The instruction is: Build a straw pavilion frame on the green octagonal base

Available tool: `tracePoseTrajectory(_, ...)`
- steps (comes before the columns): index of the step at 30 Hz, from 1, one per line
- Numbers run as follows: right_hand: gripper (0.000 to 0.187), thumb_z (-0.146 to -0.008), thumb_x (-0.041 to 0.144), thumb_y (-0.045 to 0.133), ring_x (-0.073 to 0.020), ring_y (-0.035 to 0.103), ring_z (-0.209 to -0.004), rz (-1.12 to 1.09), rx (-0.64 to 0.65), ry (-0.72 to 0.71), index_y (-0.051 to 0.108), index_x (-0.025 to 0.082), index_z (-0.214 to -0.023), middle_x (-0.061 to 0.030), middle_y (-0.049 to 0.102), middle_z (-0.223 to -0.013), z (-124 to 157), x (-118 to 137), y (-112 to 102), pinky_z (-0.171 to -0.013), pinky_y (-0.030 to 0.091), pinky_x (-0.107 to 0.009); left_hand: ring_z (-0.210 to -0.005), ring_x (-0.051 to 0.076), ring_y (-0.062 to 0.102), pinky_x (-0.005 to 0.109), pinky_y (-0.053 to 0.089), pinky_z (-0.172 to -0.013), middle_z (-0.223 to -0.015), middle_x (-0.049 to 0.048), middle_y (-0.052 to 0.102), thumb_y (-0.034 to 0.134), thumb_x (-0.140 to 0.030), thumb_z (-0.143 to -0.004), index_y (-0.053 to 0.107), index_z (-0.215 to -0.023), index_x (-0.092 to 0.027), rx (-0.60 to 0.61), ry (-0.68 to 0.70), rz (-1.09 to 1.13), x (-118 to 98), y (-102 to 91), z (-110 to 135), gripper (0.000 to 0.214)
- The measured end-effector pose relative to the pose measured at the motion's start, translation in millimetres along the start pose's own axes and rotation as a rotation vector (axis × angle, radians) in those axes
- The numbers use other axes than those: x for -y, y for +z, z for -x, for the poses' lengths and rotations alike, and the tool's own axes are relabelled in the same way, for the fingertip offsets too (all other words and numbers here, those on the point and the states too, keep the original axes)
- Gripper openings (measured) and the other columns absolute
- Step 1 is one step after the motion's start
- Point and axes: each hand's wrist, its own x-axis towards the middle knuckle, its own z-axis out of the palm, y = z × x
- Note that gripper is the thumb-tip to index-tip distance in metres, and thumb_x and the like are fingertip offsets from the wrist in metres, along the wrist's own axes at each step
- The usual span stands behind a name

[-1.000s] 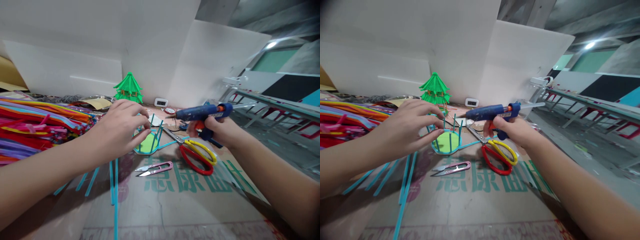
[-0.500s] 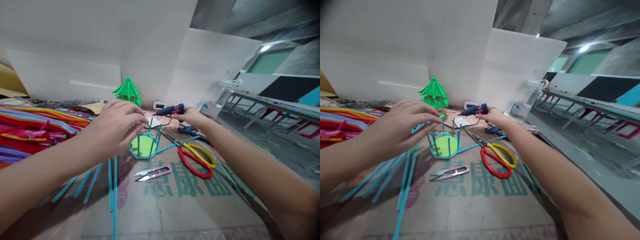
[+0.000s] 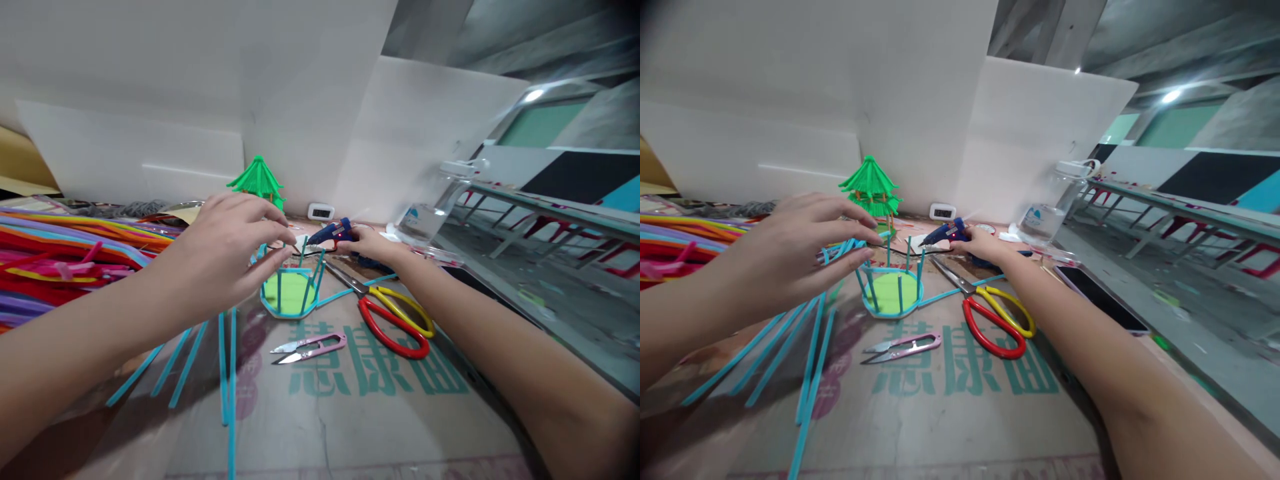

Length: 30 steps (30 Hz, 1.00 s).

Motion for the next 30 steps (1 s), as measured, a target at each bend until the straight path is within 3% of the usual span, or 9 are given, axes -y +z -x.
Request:
tracePoseTrajectory(5, 0.033, -0.086, 0.032, 0.071, -0.0246, 0.069, -0.104, 0.110, -0.027, -0.024, 0.069, 0.016, -0.114, -0.0107, 0.075, -0.116, 3.3, -9.3, -4.2, -0.092, 0.052, -0.036, -0.109, 0.030, 0.061, 0.049, 0.041, -0.092, -0.112, 0.0075, 0.069, 0.049, -0.038, -0.099, 0.072, -0.104, -0.025, 0.010, -0.004, 0.002, 0.3, 0.8, 0.0, 0.027)
tracePoseTrajectory(9, 0.025, -0.089, 0.025, 0.068, -0.0235, 0.069, -0.104, 0.167, -0.045, -0.012, 0.069, 0.016, -0.112, -0.0100, 0.074, -0.115, -0.5, -7.8, 1.8, -0.094, 0.052, -0.037, -0.109, 0.030, 0.061, 0.049, 0.041, -0.092, -0.113, 0.0077, 0.069, 0.050, -0.039, -0.099, 0.073, -0.103, -0.025, 0.023, -0.010, -0.002, -0.4, 2.0, 0.0, 0.027)
tracePoseTrajectory(18, 0.035, -0.097, 0.037, 0.062, -0.0223, 0.065, -0.106, 0.227, -0.066, 0.092, 0.061, 0.017, -0.126, -0.0092, 0.064, -0.126, -16.2, 13.9, 20.0, -0.090, 0.057, -0.043, -0.110, 0.030, 0.061, 0.049, 0.041, -0.094, -0.115, 0.0074, 0.069, 0.049, -0.037, -0.099, 0.072, -0.104, -0.026, -0.001, 0.002, 0.003, -0.4, 1.0, 0.6, 0.026)
tracePoseTrajectory(26, 0.028, -0.094, 0.034, 0.066, -0.0194, 0.068, -0.094, 0.220, -0.036, 0.044, 0.066, 0.016, -0.116, -0.0075, 0.071, -0.111, -10.0, 9.9, 8.9, -0.085, 0.057, -0.039, -0.108, 0.030, 0.061, 0.050, 0.041, -0.093, -0.112, 0.0080, 0.070, 0.049, -0.037, -0.099, 0.072, -0.102, -0.024, -0.002, 0.003, -0.011, -1.2, -0.3, -0.1, 0.027)
tracePoseTrajectory(30, 0.026, -0.090, 0.026, 0.068, -0.0223, 0.070, -0.091, 0.193, -0.079, -0.002, 0.069, 0.015, -0.114, -0.0116, 0.076, -0.106, -12.6, 11.0, 9.6, -0.083, 0.054, -0.034, -0.107, 0.030, 0.061, 0.050, 0.041, -0.093, -0.113, 0.0078, 0.069, 0.049, -0.039, -0.099, 0.073, -0.101, -0.024, -0.002, 0.002, -0.004, -0.7, 0.2, 0.3, 0.028)
